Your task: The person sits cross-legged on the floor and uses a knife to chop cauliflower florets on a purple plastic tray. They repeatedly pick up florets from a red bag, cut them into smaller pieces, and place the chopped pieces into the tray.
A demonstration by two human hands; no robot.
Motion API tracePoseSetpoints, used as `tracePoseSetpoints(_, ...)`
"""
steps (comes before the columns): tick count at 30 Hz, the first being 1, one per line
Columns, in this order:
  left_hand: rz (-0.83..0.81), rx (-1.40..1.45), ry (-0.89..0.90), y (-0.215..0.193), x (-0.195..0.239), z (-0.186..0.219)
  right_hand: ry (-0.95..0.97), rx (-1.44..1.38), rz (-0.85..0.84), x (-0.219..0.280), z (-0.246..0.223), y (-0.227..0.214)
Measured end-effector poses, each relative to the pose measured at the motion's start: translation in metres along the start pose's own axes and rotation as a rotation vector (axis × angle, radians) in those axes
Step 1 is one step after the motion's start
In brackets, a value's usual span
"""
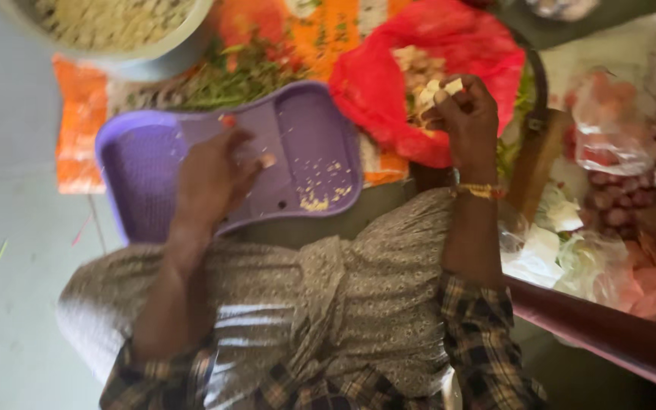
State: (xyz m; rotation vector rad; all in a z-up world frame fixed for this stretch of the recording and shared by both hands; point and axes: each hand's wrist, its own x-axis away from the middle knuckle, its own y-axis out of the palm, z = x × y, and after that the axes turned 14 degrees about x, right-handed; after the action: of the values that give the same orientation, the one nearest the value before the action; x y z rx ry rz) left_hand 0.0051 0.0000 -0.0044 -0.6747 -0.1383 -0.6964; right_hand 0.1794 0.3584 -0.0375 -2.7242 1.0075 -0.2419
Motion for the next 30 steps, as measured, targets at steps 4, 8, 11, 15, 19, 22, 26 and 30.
tracePoseSetpoints(4, 0.061, 0.254, 0.299, 0.018, 0.002, -0.006, 0.027, 0.067, -0.4, 0.031, -0.022, 0.075)
tracePoseSetpoints(8, 0.217, -0.001, 0.09, 0.016, -0.009, -0.027, -0.468, 0.709, -0.519, 0.051, -0.014, 0.173)
tracePoseSetpoints(11, 0.297, -0.034, -0.145, -0.006, -0.006, -0.039, -0.381, 0.855, -0.481, 0.054, -0.002, 0.209)
tracePoseSetpoints(15, 0.508, 0.04, -0.055, -0.034, 0.01, -0.047, -0.326, 0.843, -0.36, 0.063, 0.005, 0.216)
tracePoseSetpoints(19, 0.599, 0.055, 0.054, -0.042, 0.012, -0.049, -0.417, 1.012, -0.555, 0.101, 0.009, 0.24)
tracePoseSetpoints(22, 0.524, 0.01, -0.076, -0.035, 0.002, -0.053, -0.544, 1.07, -0.43, 0.122, 0.012, 0.253)
tracePoseSetpoints(26, 0.409, -0.106, -0.169, -0.018, -0.009, -0.061, -0.25, 0.938, -0.493, 0.111, -0.005, 0.229)
tracePoseSetpoints(30, 0.185, -0.159, -0.335, 0.012, -0.015, -0.058, -0.725, 0.907, -0.285, 0.084, -0.036, 0.193)
